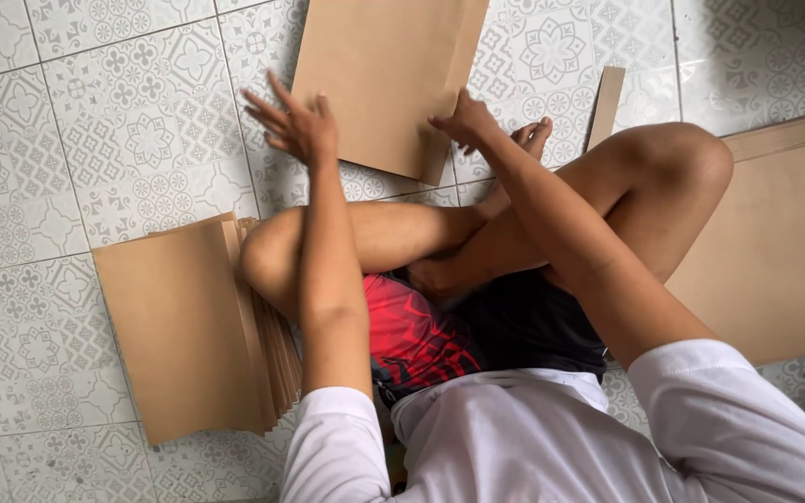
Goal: Folding flat cardboard sheets into boxes or components and stacking them.
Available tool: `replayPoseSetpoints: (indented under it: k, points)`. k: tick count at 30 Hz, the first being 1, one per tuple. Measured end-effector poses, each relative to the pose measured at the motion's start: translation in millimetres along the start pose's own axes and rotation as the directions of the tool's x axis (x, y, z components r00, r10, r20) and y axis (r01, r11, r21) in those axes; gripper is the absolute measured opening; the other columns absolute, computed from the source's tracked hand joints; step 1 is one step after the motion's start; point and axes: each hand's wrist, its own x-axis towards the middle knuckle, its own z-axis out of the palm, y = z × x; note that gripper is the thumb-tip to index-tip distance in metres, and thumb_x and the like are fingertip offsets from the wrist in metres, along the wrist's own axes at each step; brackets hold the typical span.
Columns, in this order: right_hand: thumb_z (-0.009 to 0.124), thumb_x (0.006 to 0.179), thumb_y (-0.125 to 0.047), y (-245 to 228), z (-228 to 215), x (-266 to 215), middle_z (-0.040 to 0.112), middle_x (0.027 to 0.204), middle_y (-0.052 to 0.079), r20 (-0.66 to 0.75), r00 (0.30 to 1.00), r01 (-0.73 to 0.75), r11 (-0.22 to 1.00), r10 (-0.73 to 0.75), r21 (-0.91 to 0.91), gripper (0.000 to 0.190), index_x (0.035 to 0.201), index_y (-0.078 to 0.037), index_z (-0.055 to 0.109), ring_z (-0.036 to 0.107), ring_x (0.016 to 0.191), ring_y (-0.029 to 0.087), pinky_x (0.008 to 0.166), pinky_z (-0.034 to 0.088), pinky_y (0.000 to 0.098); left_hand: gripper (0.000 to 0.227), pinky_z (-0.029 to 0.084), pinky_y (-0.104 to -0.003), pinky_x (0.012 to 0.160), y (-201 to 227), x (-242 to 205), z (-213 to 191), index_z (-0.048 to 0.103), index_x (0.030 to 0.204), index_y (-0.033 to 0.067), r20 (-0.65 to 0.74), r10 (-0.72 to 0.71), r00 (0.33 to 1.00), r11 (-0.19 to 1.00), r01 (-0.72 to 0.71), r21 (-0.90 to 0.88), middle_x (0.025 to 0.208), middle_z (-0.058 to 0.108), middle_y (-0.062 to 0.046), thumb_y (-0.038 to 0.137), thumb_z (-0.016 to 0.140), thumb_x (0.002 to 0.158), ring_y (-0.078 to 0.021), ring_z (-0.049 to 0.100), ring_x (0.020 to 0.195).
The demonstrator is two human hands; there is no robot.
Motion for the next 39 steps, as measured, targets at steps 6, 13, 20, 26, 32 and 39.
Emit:
replayPoseSetpoints:
  k: [6, 13, 20, 26, 32, 39]
  points:
    - [0.077, 0.089, -0.049, 11, 9, 16, 0.068, 0.108, 0.025, 0.048, 0.997, -0.058, 0.998, 0.057, 0.019, 0.098, 0.153, -0.002, 0.019, 0.073, 0.09, 0.035, 0.066, 0.067, 0.0475, 0.041, 0.038, -0.06, 0.1, 7, -8, -42, 0.064, 0.125, 0.0277, 0.364, -0.098, 0.926, 0.95, 0.196, -0.242, 0.114, 0.075, -0.002, 0.053, 0.048, 0.096, -0.0274, 0.067, 0.107]
    - [0.08, 0.091, -0.031, 32, 13, 47, 0.066, 0.114, 0.026, -0.201, 0.903, 0.35, 0.921, -0.381, -0.172, 0.101, 0.161, -0.002, 0.014, 0.069, 0.102, 0.041, 0.086, 0.058, 0.0463, 0.039, 0.053, -0.049, 0.085, 18, -38, -47, 0.061, 0.125, 0.0206, 0.464, -0.013, 0.886, 0.945, 0.162, -0.283, 0.113, 0.076, -0.007, 0.04, 0.047, 0.094, -0.0334, 0.071, 0.1]
    - [0.079, 0.093, -0.021, 51, -6, 49, 0.045, 0.141, 0.018, -0.374, 0.86, 0.148, 0.871, -0.347, -0.468, 0.084, 0.161, -0.028, 0.03, 0.051, 0.123, 0.038, 0.092, 0.048, 0.0585, 0.072, 0.058, -0.045, 0.093, 40, -58, -70, 0.028, 0.151, 0.008, 0.72, 0.235, 0.654, 0.758, 0.34, -0.556, 0.135, 0.061, -0.022, 0.024, 0.057, 0.087, -0.0323, 0.068, 0.114]
    - [0.092, 0.086, -0.026, 70, -27, 61, 0.041, 0.133, 0.022, -0.633, 0.749, 0.011, 0.958, -0.198, -0.287, 0.084, 0.148, -0.016, 0.035, 0.042, 0.118, 0.041, 0.092, 0.041, 0.0543, 0.08, 0.064, -0.041, 0.085, 51, -65, -62, 0.019, 0.153, 0.0056, 0.813, 0.373, 0.448, 0.717, 0.416, -0.559, 0.117, 0.067, -0.023, 0.02, 0.065, 0.09, -0.0291, 0.073, 0.099]
    - [0.084, 0.083, -0.01, 73, -40, 68, 0.052, 0.117, 0.016, -0.664, 0.685, 0.153, 0.95, -0.3, -0.272, 0.058, 0.135, -0.018, 0.06, 0.051, 0.103, 0.035, 0.09, 0.043, 0.0493, 0.057, 0.054, -0.039, 0.09, 45, -62, -47, 0.038, 0.133, 0.0178, 0.767, 0.386, 0.513, 0.692, 0.389, -0.608, 0.12, 0.064, -0.011, 0.022, 0.071, 0.087, -0.0228, 0.065, 0.111]
    - [0.073, 0.085, 0.008, 54, -50, 59, 0.064, 0.098, 0.009, -0.635, 0.613, 0.397, 0.878, -0.47, -0.266, 0.041, 0.12, -0.012, 0.08, 0.066, 0.084, 0.023, 0.075, 0.057, 0.0356, 0.101, 0.069, -0.038, 0.078, 67, -53, -75, 0.011, 0.156, 0.0166, 0.781, 0.301, 0.548, 0.594, 0.533, -0.603, 0.144, 0.047, -0.031, 0.061, 0.062, 0.082, -0.0321, 0.078, 0.092]
